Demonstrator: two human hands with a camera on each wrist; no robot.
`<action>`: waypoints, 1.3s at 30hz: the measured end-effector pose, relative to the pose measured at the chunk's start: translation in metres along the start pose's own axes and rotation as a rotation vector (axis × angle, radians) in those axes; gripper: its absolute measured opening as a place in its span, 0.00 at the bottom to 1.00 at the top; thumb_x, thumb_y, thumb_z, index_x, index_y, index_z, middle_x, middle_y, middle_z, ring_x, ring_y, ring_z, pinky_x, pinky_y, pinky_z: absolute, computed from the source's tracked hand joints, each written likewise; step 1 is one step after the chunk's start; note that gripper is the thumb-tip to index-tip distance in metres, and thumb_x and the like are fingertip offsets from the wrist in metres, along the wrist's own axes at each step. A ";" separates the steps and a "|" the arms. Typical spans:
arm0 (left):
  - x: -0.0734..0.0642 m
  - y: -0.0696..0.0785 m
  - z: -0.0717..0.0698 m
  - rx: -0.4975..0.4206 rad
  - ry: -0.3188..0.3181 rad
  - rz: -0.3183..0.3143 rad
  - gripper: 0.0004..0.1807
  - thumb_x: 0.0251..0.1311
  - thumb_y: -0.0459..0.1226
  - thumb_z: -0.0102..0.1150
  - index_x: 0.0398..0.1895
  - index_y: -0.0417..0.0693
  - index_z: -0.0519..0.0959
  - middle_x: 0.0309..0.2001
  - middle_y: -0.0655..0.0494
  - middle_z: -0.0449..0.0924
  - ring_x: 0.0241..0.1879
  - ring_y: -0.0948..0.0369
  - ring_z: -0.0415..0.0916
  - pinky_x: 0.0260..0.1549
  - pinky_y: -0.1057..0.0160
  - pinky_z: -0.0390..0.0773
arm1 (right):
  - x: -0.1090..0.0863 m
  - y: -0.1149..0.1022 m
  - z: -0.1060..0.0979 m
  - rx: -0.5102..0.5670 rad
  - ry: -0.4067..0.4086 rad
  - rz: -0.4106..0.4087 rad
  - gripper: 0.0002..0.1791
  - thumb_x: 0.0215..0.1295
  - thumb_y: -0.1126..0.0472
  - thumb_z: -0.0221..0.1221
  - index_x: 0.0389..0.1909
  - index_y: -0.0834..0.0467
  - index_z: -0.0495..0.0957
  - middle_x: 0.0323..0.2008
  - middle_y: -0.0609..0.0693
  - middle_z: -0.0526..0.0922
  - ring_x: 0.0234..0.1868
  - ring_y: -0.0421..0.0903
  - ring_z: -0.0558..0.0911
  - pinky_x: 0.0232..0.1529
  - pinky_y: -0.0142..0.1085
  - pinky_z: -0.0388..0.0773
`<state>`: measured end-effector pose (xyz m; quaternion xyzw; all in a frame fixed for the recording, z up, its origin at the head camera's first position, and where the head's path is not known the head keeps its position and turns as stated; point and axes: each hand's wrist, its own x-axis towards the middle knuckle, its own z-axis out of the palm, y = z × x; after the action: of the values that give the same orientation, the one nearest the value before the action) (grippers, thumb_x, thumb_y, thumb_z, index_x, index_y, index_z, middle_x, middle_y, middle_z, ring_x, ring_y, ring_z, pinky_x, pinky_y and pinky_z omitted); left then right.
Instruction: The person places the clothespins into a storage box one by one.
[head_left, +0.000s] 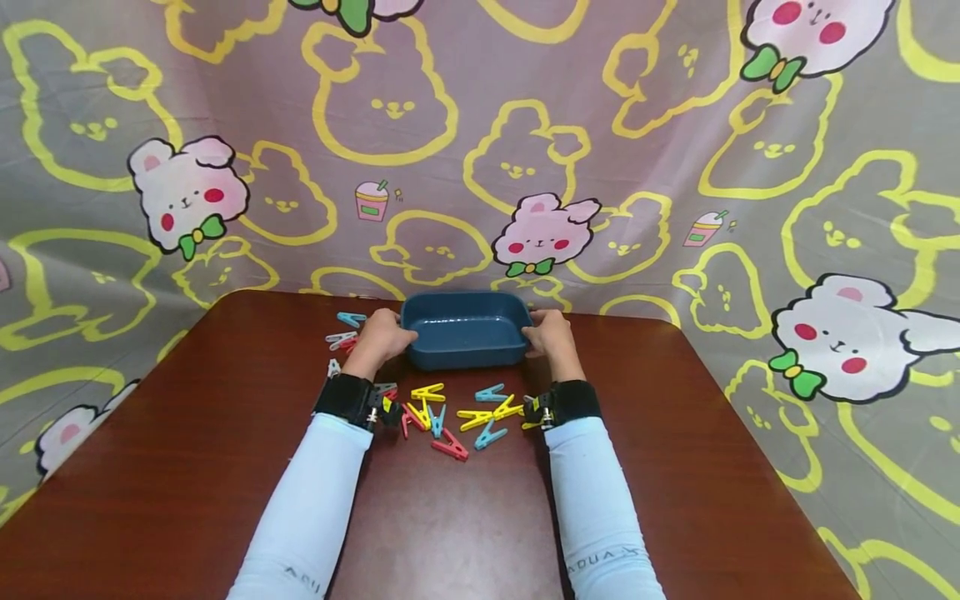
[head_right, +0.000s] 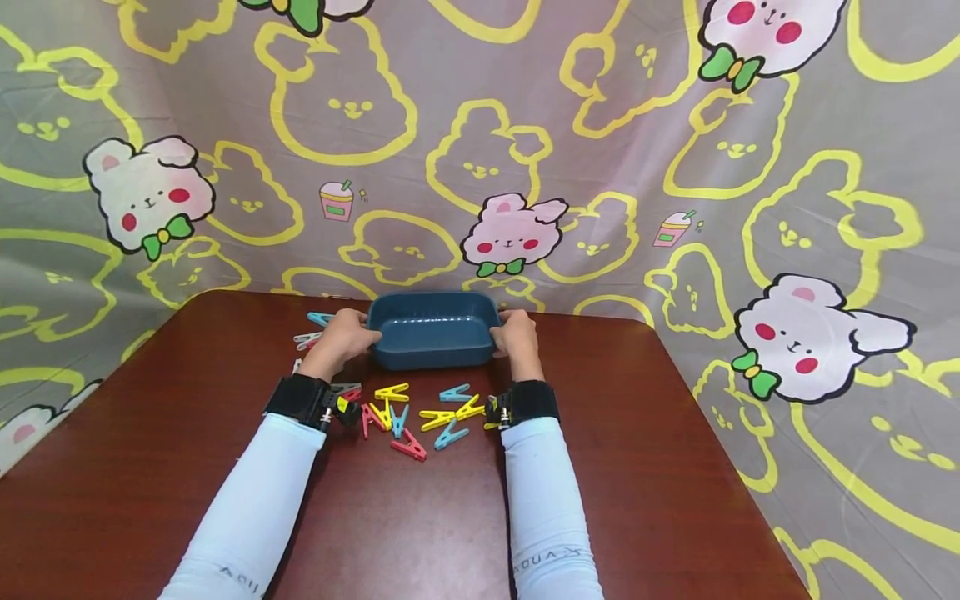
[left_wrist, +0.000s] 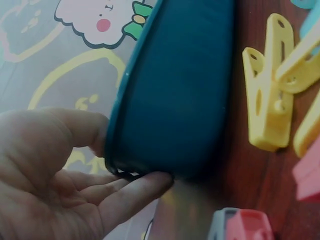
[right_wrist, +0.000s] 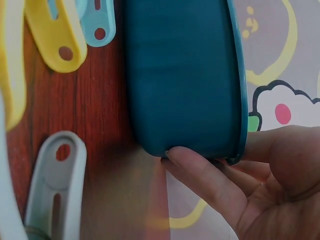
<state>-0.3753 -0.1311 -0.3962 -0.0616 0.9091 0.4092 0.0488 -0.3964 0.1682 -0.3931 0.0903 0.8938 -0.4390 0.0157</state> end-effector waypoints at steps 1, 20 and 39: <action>-0.002 0.000 -0.001 0.008 0.000 0.004 0.27 0.74 0.39 0.61 0.70 0.31 0.76 0.55 0.40 0.82 0.48 0.52 0.81 0.44 0.60 0.82 | 0.000 0.001 0.001 0.005 0.002 -0.009 0.28 0.82 0.63 0.58 0.79 0.61 0.71 0.69 0.71 0.80 0.51 0.64 0.93 0.41 0.42 0.93; 0.014 -0.015 -0.005 -0.168 -0.030 0.142 0.39 0.79 0.36 0.51 0.87 0.34 0.51 0.84 0.32 0.58 0.85 0.38 0.58 0.82 0.41 0.66 | -0.030 -0.018 -0.027 -0.246 -0.112 0.016 0.29 0.78 0.53 0.64 0.67 0.71 0.75 0.62 0.68 0.85 0.61 0.61 0.88 0.66 0.51 0.86; 0.012 -0.009 -0.005 -0.088 -0.065 0.110 0.42 0.78 0.37 0.59 0.88 0.38 0.51 0.85 0.32 0.57 0.83 0.36 0.60 0.79 0.38 0.69 | -0.021 -0.017 -0.013 -0.203 -0.020 0.006 0.16 0.79 0.61 0.62 0.55 0.71 0.81 0.38 0.62 0.92 0.38 0.53 0.93 0.50 0.42 0.89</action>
<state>-0.3861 -0.1419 -0.4009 -0.0004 0.8902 0.4526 0.0529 -0.3785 0.1652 -0.3696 0.0865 0.9333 -0.3468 0.0350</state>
